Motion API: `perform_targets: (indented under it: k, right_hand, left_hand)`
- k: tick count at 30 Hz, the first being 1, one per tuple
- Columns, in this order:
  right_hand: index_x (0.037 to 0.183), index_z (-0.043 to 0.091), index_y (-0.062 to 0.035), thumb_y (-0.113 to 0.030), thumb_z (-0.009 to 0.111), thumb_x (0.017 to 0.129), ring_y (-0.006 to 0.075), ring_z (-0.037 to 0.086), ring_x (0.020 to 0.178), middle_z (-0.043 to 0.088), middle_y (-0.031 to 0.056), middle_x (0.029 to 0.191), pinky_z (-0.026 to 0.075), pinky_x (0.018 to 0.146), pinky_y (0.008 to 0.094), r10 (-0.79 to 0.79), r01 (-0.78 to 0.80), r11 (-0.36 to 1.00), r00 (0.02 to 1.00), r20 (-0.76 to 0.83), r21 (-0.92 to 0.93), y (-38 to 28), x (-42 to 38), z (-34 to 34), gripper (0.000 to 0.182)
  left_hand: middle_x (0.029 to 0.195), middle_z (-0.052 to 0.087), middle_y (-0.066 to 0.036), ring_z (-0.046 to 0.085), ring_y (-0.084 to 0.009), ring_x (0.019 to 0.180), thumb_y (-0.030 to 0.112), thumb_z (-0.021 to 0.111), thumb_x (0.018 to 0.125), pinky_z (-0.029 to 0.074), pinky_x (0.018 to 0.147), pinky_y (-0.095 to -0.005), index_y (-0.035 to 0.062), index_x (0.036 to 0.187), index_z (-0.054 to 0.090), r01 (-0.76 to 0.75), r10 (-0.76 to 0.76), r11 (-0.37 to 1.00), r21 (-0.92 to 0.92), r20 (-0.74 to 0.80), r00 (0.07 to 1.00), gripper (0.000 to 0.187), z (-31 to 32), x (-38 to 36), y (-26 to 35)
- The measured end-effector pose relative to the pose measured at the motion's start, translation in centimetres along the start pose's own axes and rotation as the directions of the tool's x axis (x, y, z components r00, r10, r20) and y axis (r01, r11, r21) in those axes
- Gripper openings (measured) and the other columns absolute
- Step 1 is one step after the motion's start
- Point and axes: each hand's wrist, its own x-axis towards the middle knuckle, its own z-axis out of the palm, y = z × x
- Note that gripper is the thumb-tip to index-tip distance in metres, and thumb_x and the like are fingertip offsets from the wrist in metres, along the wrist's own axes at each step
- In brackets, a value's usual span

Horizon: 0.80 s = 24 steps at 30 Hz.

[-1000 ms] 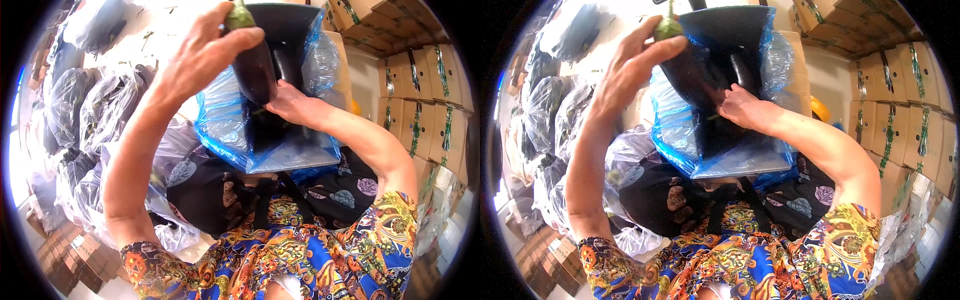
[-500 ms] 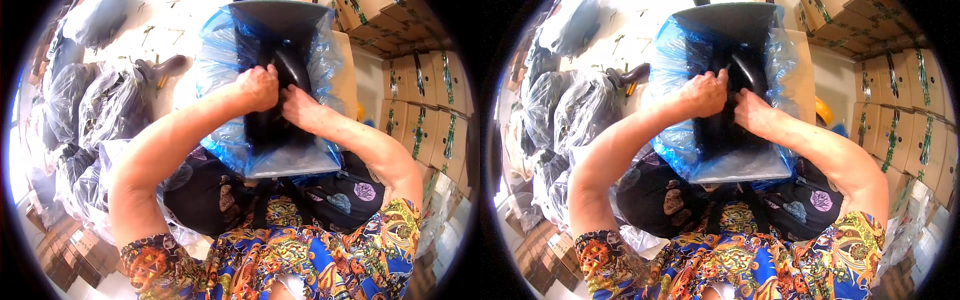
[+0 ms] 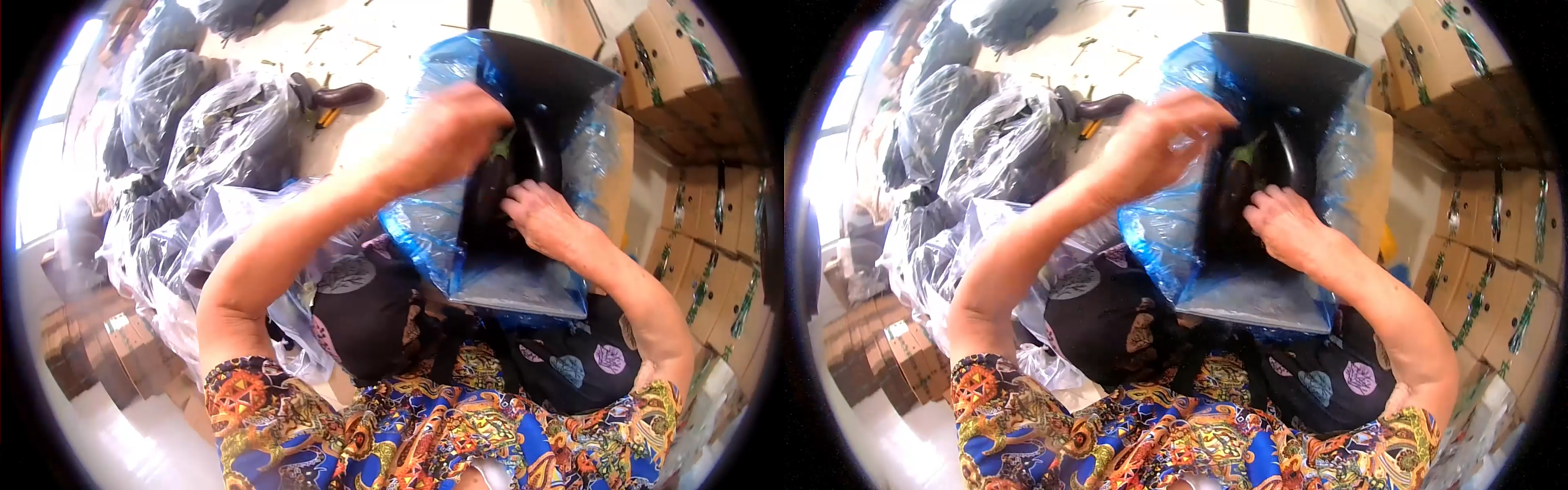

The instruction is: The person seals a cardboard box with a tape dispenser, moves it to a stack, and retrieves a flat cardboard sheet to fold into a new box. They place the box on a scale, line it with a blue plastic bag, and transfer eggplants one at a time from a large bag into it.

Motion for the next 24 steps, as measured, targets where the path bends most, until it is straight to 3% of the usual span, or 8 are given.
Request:
perform_targets:
  k: [3, 5, 8, 11, 18, 22, 23, 24]
  right_hand:
    - [0.099, 0.059, -0.0008, -0.007, 0.067, 0.077, 0.0348, 0.055, 0.099, 0.057, 0.0168, 0.108, 0.048, 0.083, 0.0418, 0.003, 0.002, 0.989, 1.000, -0.029, 0.146, 0.5, -0.5, -0.4, 0.024]
    - [0.099, 0.058, 0.0002, -0.010, 0.067, 0.079, 0.0393, 0.056, 0.096, 0.056, 0.0203, 0.111, 0.049, 0.081, 0.0432, -0.004, 0.007, 0.975, 1.000, -0.014, 0.224, 0.9, -0.1, -0.9, 0.024]
    - [0.081, 0.052, -0.0006, -0.011, 0.065, 0.079, 0.0391, 0.055, 0.083, 0.053, 0.0194, 0.089, 0.047, 0.071, 0.0467, 0.012, 0.064, 0.922, 0.981, -0.194, 0.381, 0.8, -0.1, -0.3, 0.016]
    - [0.082, 0.053, -0.0004, -0.013, 0.066, 0.080, 0.0392, 0.056, 0.080, 0.054, 0.0185, 0.085, 0.047, 0.071, 0.0458, 0.018, 0.016, 0.922, 0.996, -0.084, 0.387, 0.4, -0.2, -2.3, 0.018]
    - [0.098, 0.059, 0.0004, -0.013, 0.067, 0.081, 0.0373, 0.059, 0.087, 0.061, 0.0175, 0.095, 0.049, 0.076, 0.0434, 0.215, -0.250, 0.811, 0.968, 0.128, 0.529, 2.2, 0.5, -3.8, 0.022]
    - [0.103, 0.058, 0.0027, -0.010, 0.066, 0.082, 0.0389, 0.059, 0.090, 0.061, 0.0189, 0.097, 0.049, 0.079, 0.0436, 0.150, -0.221, 0.863, 0.971, 0.187, 0.454, 2.0, 0.8, -4.0, 0.026]
    - [0.103, 0.058, 0.0032, -0.010, 0.066, 0.082, 0.0393, 0.059, 0.090, 0.061, 0.0199, 0.096, 0.049, 0.080, 0.0438, 0.147, -0.221, 0.844, 0.971, 0.187, 0.489, 1.8, 0.6, -3.8, 0.026]
    - [0.104, 0.058, 0.0034, -0.010, 0.066, 0.082, 0.0394, 0.059, 0.090, 0.061, 0.0202, 0.096, 0.049, 0.080, 0.0437, 0.151, -0.231, 0.833, 0.969, 0.195, 0.502, 1.8, 0.4, -3.8, 0.027]
  left_hand:
    - [0.090, 0.069, -0.015, 0.069, -0.0246, 0.086, 0.008, 0.056, 0.085, 0.053, 0.077, -0.0327, 0.0039, 0.107, 0.065, 0.392, -0.346, 0.917, 0.071, -0.347, 0.872, 0.024, -4.4, -1.9, -9.7]
    - [0.101, 0.065, -0.021, 0.062, -0.0368, 0.095, 0.020, 0.058, 0.080, 0.049, 0.084, -0.0444, 0.0075, 0.113, 0.061, 0.581, -0.510, 0.686, 0.437, -0.280, 0.813, 0.035, -5.4, -5.5, -19.5]
    - [0.112, 0.059, -0.026, 0.055, -0.0409, 0.109, 0.013, 0.061, 0.076, 0.044, 0.096, -0.0446, 0.0004, 0.125, 0.049, 0.725, -0.770, 0.483, 0.491, -0.156, 0.619, 0.052, -2.8, -8.0, -25.8]
    - [0.134, 0.044, -0.019, 0.038, -0.0396, 0.128, 0.006, 0.060, 0.076, 0.043, 0.098, -0.0467, 0.0037, 0.138, 0.036, 0.516, -0.619, 0.604, 0.607, -0.049, 0.784, 0.067, 1.0, -11.4, -32.0]
    - [0.118, 0.047, -0.010, 0.043, -0.0332, 0.119, 0.004, 0.060, 0.077, 0.052, 0.083, -0.0426, 0.0142, 0.133, 0.041, 0.585, -0.707, 0.349, 0.732, -0.204, 0.677, 0.061, 4.7, -12.2, -36.1]
    - [0.116, 0.053, -0.013, 0.048, -0.0328, 0.112, 0.005, 0.062, 0.075, 0.047, 0.088, -0.0449, 0.0114, 0.118, 0.054, 0.574, -0.389, 0.568, 0.589, -0.422, 0.819, 0.044, 1.9, -14.4, -36.2]
    - [0.118, 0.055, -0.017, 0.052, -0.0370, 0.107, 0.007, 0.064, 0.073, 0.045, 0.091, -0.0462, 0.0084, 0.116, 0.056, 0.725, -0.527, 0.430, 0.538, -0.503, 0.685, 0.044, 1.1, -15.1, -36.1]
    - [0.120, 0.055, -0.020, 0.054, -0.0401, 0.108, 0.010, 0.069, 0.072, 0.045, 0.092, -0.0469, 0.0035, 0.117, 0.053, 0.926, -0.646, 0.284, 0.248, -0.665, 0.376, 0.048, 1.3, -15.9, -36.0]
